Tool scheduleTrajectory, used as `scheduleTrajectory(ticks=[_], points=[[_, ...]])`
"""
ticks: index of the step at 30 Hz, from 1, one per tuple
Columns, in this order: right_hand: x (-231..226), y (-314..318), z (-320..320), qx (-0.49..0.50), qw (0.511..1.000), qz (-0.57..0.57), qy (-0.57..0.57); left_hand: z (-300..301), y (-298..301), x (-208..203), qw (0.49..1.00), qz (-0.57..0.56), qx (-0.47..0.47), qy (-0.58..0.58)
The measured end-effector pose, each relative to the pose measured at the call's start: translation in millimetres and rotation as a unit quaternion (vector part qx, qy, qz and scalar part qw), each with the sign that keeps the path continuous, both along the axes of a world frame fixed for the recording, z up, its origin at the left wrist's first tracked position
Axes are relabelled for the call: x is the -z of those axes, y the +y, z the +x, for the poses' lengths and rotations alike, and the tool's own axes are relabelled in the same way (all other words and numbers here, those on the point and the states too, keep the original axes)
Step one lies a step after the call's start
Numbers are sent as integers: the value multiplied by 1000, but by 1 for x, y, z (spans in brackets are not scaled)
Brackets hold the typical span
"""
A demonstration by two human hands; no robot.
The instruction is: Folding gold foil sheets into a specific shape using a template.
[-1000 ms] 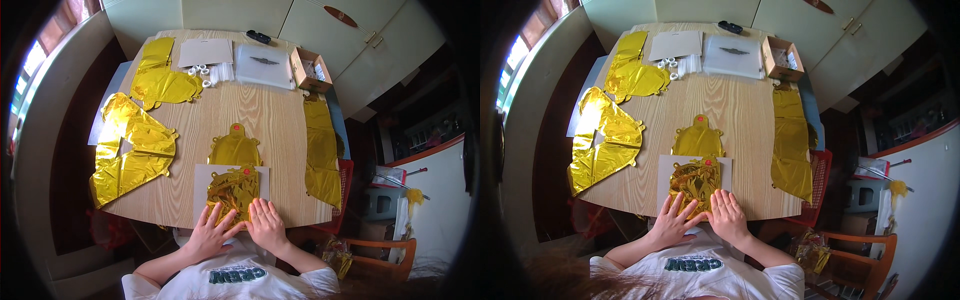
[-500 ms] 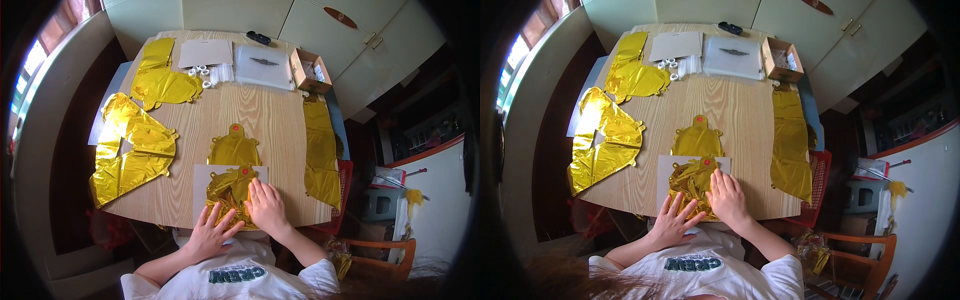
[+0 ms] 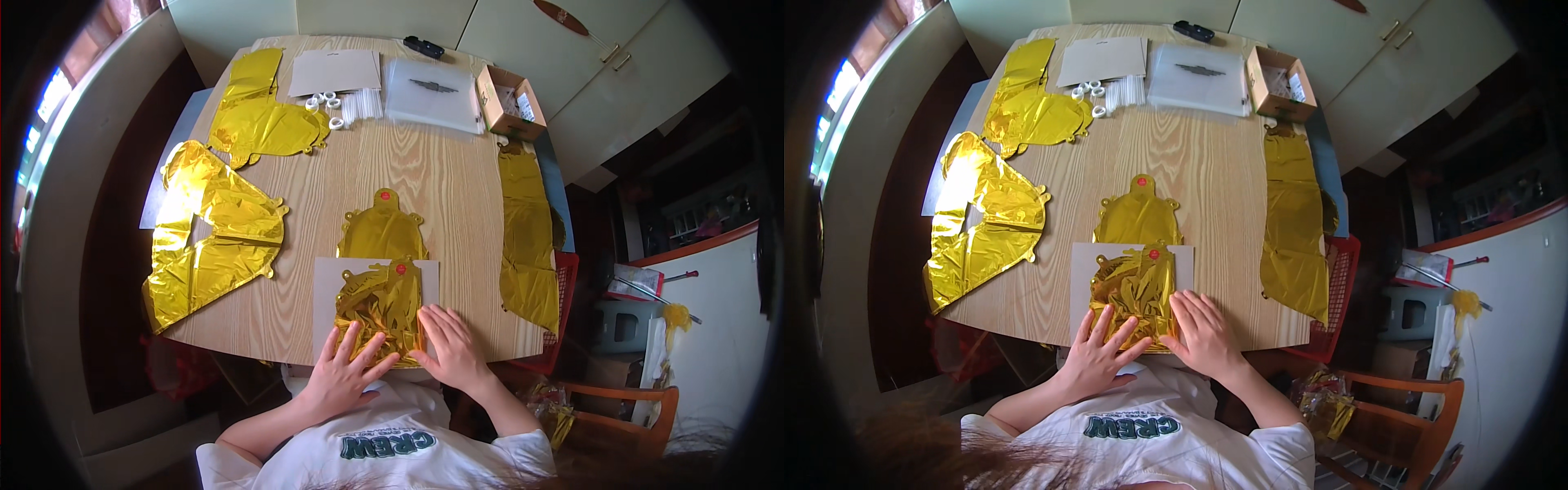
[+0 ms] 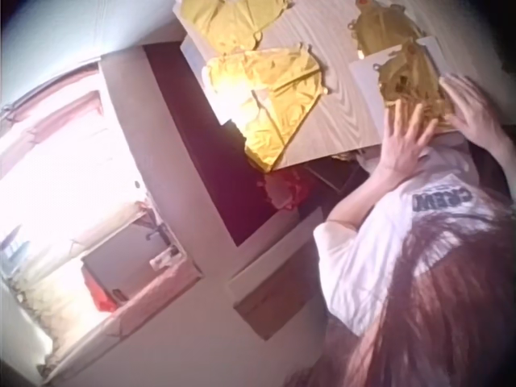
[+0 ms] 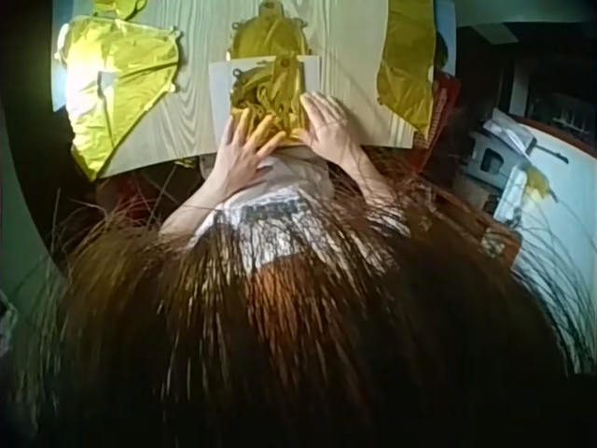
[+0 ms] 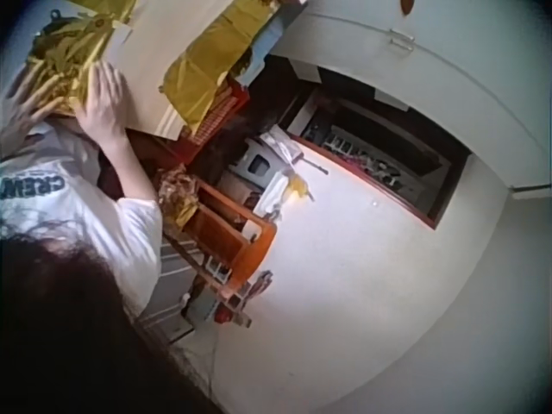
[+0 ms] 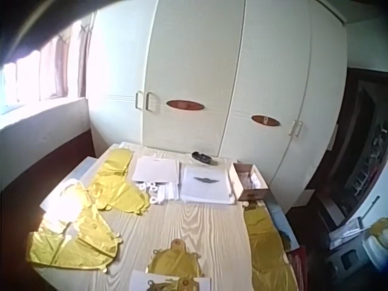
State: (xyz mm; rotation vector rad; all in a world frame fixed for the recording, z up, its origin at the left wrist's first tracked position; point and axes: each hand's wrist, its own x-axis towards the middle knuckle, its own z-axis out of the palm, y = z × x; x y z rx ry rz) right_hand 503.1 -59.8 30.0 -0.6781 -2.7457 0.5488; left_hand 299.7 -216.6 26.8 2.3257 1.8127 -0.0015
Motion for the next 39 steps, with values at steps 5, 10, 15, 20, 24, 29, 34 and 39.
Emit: scheduleTrajectory(ticks=[5,10,15,20,24,29,34,39], points=[[4,-12,14,8,1000,-18,-20,0,0,2,1000,-4,4,1],[12,-18,21,-1,999,17,-30,0,-2,3,1000,-3,11,1],[18,-21,21,15,999,28,-8,0,-2,4,1000,-3,12,3],[22,-34,12,65,997,32,15,0,-1,3,999,-4,24,45],[21,-38,10,82,996,16,21,0,-1,4,999,1,24,40],[22,-36,15,71,997,-17,1,-1,-2,5,999,3,23,36],[16,-35,21,55,998,-28,-25,-4,0,0,1000,-8,11,14],[9,-34,20,47,997,-34,-45,-16,-1,0,998,37,-16,-52]])
